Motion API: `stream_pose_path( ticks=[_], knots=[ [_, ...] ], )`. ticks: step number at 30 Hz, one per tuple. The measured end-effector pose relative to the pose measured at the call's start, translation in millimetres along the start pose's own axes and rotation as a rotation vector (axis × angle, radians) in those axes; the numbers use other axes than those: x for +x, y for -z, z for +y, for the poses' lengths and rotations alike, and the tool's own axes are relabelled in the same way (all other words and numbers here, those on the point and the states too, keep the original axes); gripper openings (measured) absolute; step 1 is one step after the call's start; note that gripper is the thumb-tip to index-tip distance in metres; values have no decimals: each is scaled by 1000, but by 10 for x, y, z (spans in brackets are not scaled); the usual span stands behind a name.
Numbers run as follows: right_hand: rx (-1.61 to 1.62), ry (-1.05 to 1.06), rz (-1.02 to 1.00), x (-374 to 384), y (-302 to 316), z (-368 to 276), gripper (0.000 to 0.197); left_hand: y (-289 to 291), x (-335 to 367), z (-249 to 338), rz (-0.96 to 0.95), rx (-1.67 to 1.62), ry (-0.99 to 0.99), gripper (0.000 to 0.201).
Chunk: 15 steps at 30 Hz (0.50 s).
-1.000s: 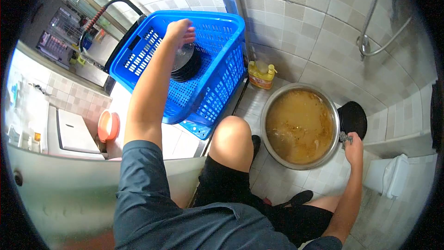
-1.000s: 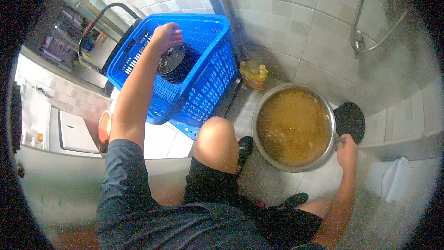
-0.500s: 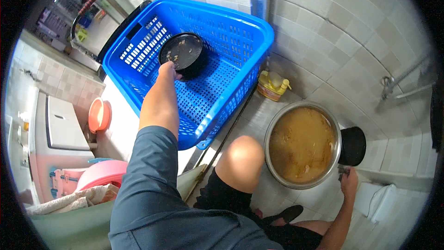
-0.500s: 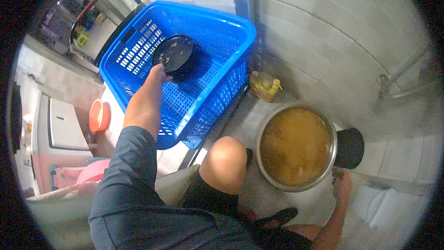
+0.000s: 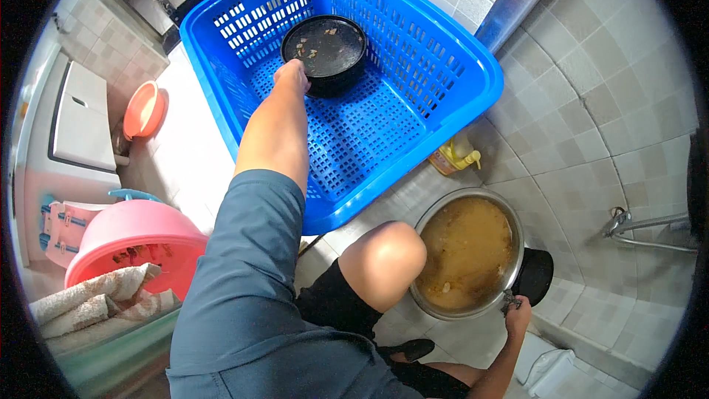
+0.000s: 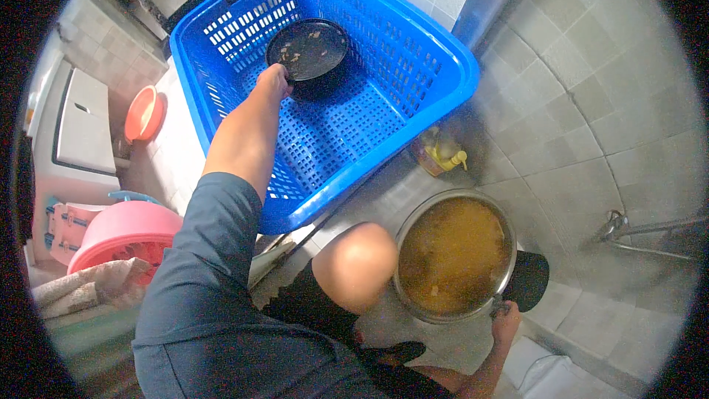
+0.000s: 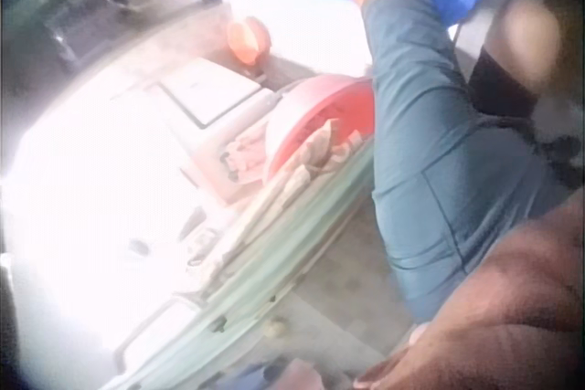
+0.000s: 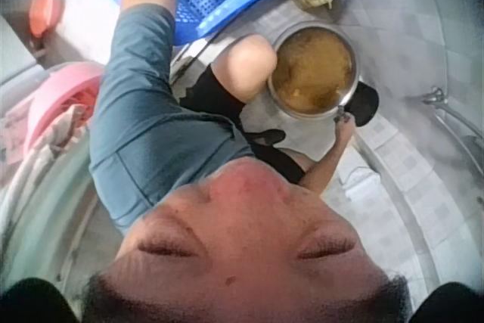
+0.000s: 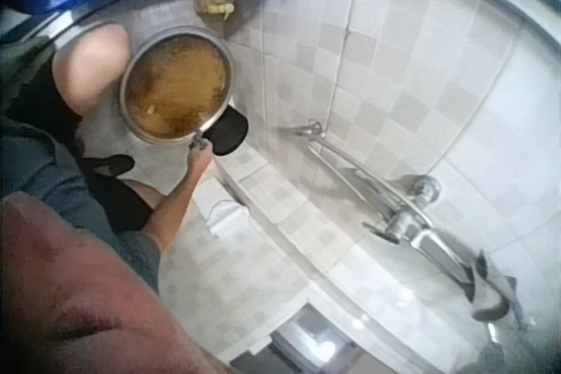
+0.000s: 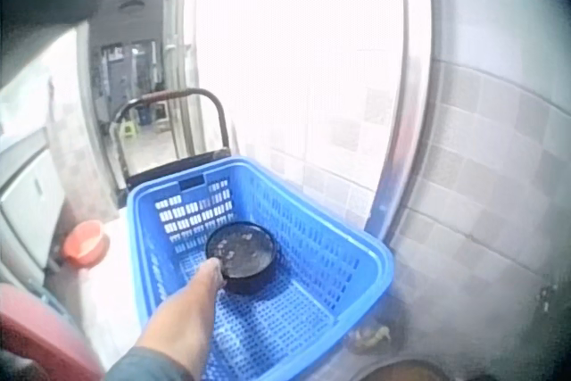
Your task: The person scrubs several round black lids using a steel wool pad in a large basin of water, then places them into a blue plastic basket.
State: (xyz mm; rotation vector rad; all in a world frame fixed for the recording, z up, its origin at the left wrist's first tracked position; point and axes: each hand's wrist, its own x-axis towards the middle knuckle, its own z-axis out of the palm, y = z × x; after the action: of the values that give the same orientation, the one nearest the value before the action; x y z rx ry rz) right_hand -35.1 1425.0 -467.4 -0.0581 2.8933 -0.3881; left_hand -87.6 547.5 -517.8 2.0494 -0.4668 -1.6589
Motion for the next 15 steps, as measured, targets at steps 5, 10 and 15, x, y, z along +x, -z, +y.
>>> stream_pose_path(
  ticks=[5, 10, 15],
  knots=[
    [10, -21, -12, 74, -218, 67, 22, 45, 358, 405, 228, -451, 183, 28],
    [-10, -2, 27, 54, -321, 175, 22, 101, 196, 606, 337, -258, 168, 30],
    [-56, -90, 99, -79, 41, 398, 22, -300, -518, -370, 138, -372, 142, 29]
  ],
)
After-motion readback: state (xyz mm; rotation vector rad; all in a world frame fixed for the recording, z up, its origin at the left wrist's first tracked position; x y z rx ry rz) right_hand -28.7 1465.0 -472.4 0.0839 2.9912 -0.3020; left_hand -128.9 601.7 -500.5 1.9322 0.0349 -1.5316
